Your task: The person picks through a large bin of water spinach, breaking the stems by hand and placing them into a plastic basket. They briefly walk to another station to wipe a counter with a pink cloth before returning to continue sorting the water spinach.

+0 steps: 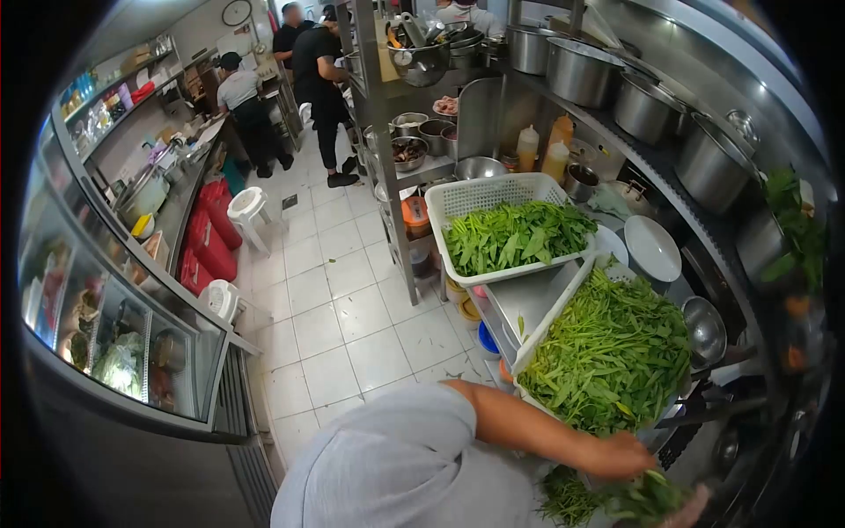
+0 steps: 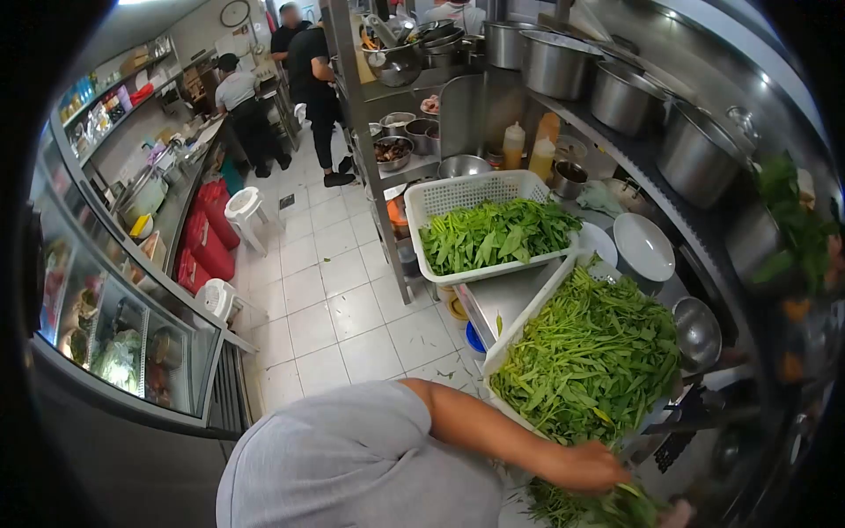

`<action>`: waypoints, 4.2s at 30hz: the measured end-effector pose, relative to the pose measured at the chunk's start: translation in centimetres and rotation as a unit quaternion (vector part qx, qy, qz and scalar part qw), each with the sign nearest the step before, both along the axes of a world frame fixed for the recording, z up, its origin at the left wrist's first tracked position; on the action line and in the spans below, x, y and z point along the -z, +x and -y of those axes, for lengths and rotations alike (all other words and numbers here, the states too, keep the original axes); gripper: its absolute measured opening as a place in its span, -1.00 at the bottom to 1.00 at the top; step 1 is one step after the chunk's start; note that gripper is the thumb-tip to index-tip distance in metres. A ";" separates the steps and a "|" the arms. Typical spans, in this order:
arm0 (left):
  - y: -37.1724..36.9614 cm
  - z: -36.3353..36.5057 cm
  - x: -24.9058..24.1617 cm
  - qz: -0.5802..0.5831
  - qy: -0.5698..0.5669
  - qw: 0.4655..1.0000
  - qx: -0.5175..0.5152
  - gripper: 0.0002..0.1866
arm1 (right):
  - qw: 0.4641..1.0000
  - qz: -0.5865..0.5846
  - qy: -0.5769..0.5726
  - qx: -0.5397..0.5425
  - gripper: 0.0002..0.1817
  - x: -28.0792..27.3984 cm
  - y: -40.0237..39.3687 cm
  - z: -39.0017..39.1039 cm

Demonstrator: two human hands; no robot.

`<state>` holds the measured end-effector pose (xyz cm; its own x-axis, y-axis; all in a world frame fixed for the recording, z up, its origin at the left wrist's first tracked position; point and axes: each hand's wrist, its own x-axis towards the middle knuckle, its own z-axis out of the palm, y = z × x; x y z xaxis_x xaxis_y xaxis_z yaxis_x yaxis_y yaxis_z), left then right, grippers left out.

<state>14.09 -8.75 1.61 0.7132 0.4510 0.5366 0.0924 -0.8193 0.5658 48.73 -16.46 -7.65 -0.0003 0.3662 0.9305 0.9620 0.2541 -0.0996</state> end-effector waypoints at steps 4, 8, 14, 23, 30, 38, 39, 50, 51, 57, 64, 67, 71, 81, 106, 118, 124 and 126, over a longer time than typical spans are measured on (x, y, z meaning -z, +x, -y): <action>9.4 -0.6 1.7 -0.049 -0.070 0.996 0.016 -0.62 | 0.956 -0.200 -0.139 0.166 -0.56 -9.3 -8.6 7.1; 10.6 -0.8 3.1 0.039 0.110 0.993 -0.026 -0.44 | 0.952 -0.201 -0.162 0.163 -0.57 -9.8 -9.4 8.5; -1.2 -10.3 4.6 0.002 -0.021 0.973 -0.230 -0.75 | 0.948 -0.206 -0.179 0.163 -0.59 -9.6 -9.9 9.3; -8.1 -15.3 7.8 -0.325 0.051 0.907 -0.264 -0.45 | 0.948 -0.194 -0.194 0.162 -0.61 -9.8 -10.4 10.2; -12.1 -13.4 -3.8 -0.029 0.010 0.926 -0.376 -0.74 | 0.945 -0.237 -0.203 0.097 -0.64 -8.3 -8.4 11.4; -14.9 -11.8 0.3 0.180 -0.285 0.903 -0.265 -0.73 | 0.892 -0.336 -0.291 0.088 -0.58 -9.7 -12.6 10.4; -14.1 -11.0 2.3 0.217 -0.294 0.903 -0.225 -0.68 | 0.887 -0.341 -0.291 0.112 -0.58 -9.2 -12.6 10.3; -19.2 -9.5 -0.7 0.272 -0.298 0.864 -0.301 -0.78 | 0.668 -0.713 -0.101 -0.188 -0.86 -12.0 -17.5 4.7; -18.8 -8.9 -1.1 0.260 -0.314 0.857 -0.316 -0.78 | 0.670 -0.715 -0.093 -0.180 -0.86 -12.5 -18.1 4.1; -16.8 -7.5 0.5 0.211 -0.321 0.880 -0.278 -0.77 | 0.737 -0.585 -0.273 -0.199 -0.85 -16.4 -22.6 0.5; -15.5 -5.8 0.0 0.168 -0.270 0.908 -0.275 -0.80 | 0.931 -0.154 -0.244 -0.222 -0.87 -20.2 -29.3 -6.7; -15.3 -5.1 0.3 0.153 -0.230 0.920 -0.277 -0.81 | 0.957 0.022 -0.216 -0.193 -0.90 -19.5 -30.8 -9.6; -15.4 -4.0 0.2 0.150 -0.217 0.927 -0.267 -0.82 | 0.950 0.135 -0.226 -0.169 -0.93 -18.1 -31.9 -12.1; -16.3 -3.3 1.2 0.128 -0.132 0.949 -0.256 -0.82 | 0.942 0.236 -0.181 -0.156 -0.95 -17.7 -35.4 -12.1; -20.5 -5.2 0.0 0.277 -0.618 0.729 -0.098 -0.77 | 0.492 -0.667 -0.221 -0.514 -0.72 -11.9 -11.9 -7.5; -19.6 -5.9 -0.8 0.308 -0.570 0.743 -0.169 -0.74 | 0.466 -0.719 -0.210 -0.472 -0.80 -13.4 -19.0 -2.4; -18.4 -5.7 0.2 0.298 -0.540 0.767 -0.178 -0.80 | 0.726 -0.594 -0.263 -0.226 -0.78 -19.8 -22.6 -2.0; -18.1 -5.4 0.2 0.280 -0.497 0.793 -0.214 -0.80 | 0.793 -0.476 -0.337 -0.177 -0.83 -20.8 -24.3 -2.7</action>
